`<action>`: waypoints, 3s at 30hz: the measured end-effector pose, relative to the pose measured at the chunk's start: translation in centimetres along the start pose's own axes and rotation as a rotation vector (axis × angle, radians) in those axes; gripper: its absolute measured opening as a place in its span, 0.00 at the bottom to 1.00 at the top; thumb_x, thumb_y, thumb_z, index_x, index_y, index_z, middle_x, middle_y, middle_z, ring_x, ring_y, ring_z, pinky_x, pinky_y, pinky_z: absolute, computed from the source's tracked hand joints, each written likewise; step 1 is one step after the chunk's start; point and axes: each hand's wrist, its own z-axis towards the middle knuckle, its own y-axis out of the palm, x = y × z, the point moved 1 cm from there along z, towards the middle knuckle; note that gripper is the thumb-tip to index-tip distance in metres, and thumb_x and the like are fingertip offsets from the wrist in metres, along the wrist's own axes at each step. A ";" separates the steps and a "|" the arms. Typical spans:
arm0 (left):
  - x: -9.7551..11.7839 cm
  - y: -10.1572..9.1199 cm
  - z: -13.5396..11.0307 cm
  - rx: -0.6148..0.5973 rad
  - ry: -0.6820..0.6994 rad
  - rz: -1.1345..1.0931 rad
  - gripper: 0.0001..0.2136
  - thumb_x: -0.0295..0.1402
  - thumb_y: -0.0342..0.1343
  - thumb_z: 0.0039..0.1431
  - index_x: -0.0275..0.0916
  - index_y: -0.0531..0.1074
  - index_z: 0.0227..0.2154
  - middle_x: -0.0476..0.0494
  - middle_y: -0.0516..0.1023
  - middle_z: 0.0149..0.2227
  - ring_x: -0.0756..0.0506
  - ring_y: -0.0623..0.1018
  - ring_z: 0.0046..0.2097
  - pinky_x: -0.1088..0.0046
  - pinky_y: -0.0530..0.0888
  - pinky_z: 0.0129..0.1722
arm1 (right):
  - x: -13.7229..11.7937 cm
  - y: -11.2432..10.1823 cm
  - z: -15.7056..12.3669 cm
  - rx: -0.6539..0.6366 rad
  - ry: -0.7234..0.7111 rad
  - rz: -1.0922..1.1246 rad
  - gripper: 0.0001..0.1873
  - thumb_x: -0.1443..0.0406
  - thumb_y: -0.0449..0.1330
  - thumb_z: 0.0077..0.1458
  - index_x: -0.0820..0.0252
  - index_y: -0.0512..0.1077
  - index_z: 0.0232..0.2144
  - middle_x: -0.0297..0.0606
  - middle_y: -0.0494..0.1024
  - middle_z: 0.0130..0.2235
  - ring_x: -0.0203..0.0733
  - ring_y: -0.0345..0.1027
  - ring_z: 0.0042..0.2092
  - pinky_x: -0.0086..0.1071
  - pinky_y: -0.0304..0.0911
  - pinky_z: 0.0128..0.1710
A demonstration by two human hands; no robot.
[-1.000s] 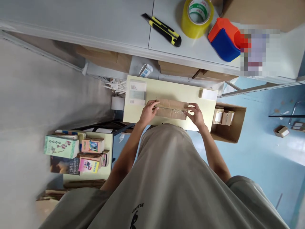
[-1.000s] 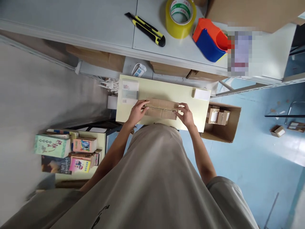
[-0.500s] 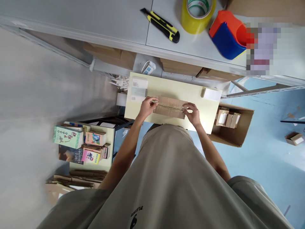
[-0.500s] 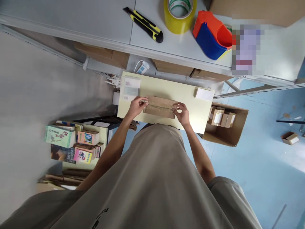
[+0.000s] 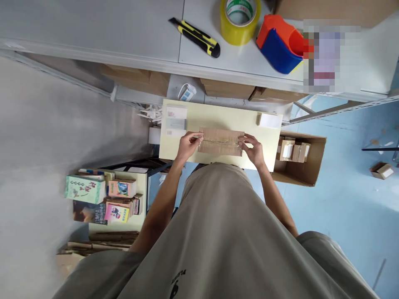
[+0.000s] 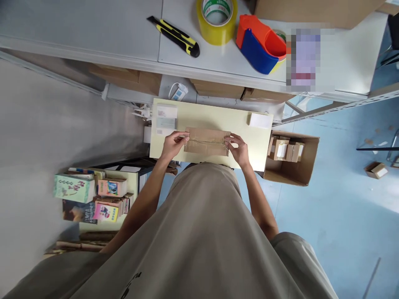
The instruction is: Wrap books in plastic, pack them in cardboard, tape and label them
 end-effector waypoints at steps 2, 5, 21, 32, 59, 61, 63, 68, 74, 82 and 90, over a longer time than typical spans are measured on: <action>0.3 0.7 0.1 0.007 0.015 -0.001 0.15 0.48 0.71 0.69 0.42 0.89 0.47 0.37 0.90 0.52 0.45 0.88 0.40 0.64 0.89 0.45 | 0.2 -0.6 0.1 0.005 -0.003 0.001 0.27 0.36 0.73 0.67 0.45 0.92 0.52 0.47 0.84 0.71 0.61 0.85 0.63 0.60 0.87 0.63; 0.1 1.8 0.3 0.011 0.011 0.018 0.15 0.48 0.71 0.70 0.42 0.89 0.47 0.38 0.90 0.51 0.44 0.88 0.42 0.64 0.89 0.45 | 1.0 -0.9 0.7 0.012 0.001 -0.021 0.28 0.34 0.72 0.67 0.46 0.92 0.50 0.48 0.86 0.69 0.62 0.84 0.65 0.59 0.86 0.65; -1.4 2.3 -0.2 -0.012 0.001 0.017 0.18 0.53 0.71 0.71 0.42 0.87 0.46 0.36 0.89 0.52 0.43 0.89 0.46 0.63 0.89 0.51 | 2.4 -0.4 0.8 0.007 0.013 -0.013 0.31 0.32 0.74 0.63 0.47 0.92 0.48 0.49 0.85 0.68 0.60 0.83 0.65 0.59 0.83 0.69; 6.6 0.3 3.7 0.059 0.373 0.154 0.10 0.44 0.77 0.70 0.46 0.90 0.48 0.38 0.82 0.54 0.38 0.84 0.57 0.58 0.86 0.60 | -4.6 -5.2 1.8 0.097 -0.239 -0.123 0.38 0.27 0.71 0.65 0.46 0.91 0.55 0.50 0.86 0.67 0.67 0.80 0.71 0.65 0.73 0.79; 12.9 8.0 -1.6 -0.064 0.280 -0.413 0.23 0.57 0.72 0.71 0.42 0.83 0.51 0.36 0.91 0.54 0.41 0.90 0.52 0.62 0.88 0.58 | -15.6 -1.4 1.3 0.208 -0.171 -0.227 0.36 0.30 0.60 0.72 0.51 0.71 0.57 0.45 0.84 0.48 0.55 0.78 0.49 0.50 0.78 0.56; 12.1 7.6 -3.8 -0.073 0.250 -0.439 0.23 0.57 0.73 0.71 0.42 0.83 0.50 0.37 0.91 0.52 0.41 0.90 0.51 0.62 0.89 0.57 | -14.9 0.6 -1.3 0.099 -0.129 -0.044 0.38 0.27 0.64 0.67 0.50 0.70 0.55 0.43 0.84 0.49 0.52 0.78 0.50 0.46 0.78 0.57; 11.7 7.1 -5.4 -0.077 0.240 -0.449 0.22 0.56 0.74 0.71 0.42 0.82 0.50 0.39 0.91 0.51 0.42 0.91 0.49 0.63 0.89 0.56 | -14.8 2.3 -3.0 0.024 -0.096 0.062 0.39 0.28 0.67 0.65 0.50 0.70 0.55 0.44 0.84 0.51 0.52 0.79 0.52 0.45 0.78 0.58; 11.3 5.4 -7.6 -0.022 0.259 -0.408 0.20 0.55 0.71 0.74 0.43 0.81 0.49 0.41 0.90 0.49 0.43 0.90 0.47 0.64 0.88 0.54 | -15.7 5.1 -4.8 -0.049 -0.069 0.111 0.37 0.29 0.69 0.66 0.49 0.71 0.54 0.43 0.84 0.51 0.52 0.78 0.53 0.45 0.78 0.58; 10.8 2.6 -8.5 -0.071 0.308 -0.336 0.16 0.51 0.68 0.78 0.43 0.83 0.47 0.42 0.89 0.47 0.43 0.88 0.47 0.65 0.86 0.53 | -15.7 7.0 -5.5 -0.036 -0.057 0.013 0.38 0.27 0.67 0.67 0.49 0.73 0.53 0.42 0.82 0.49 0.52 0.78 0.51 0.49 0.79 0.59; 9.1 -3.3 -5.3 -0.205 0.046 -0.549 0.34 0.70 0.66 0.70 0.40 0.87 0.51 0.36 0.90 0.51 0.38 0.87 0.50 0.60 0.85 0.50 | -15.8 7.0 -7.4 -0.217 -0.007 -0.285 0.39 0.25 0.66 0.67 0.49 0.72 0.54 0.44 0.85 0.48 0.57 0.80 0.47 0.54 0.81 0.53; 8.0 -4.8 -3.2 -0.398 -0.080 -0.648 0.28 0.62 0.81 0.57 0.40 0.87 0.40 0.42 0.88 0.41 0.40 0.85 0.46 0.62 0.81 0.47 | -19.0 5.8 -8.4 -0.411 0.045 -0.553 0.31 0.33 0.67 0.70 0.50 0.71 0.49 0.40 0.83 0.41 0.52 0.75 0.40 0.46 0.73 0.42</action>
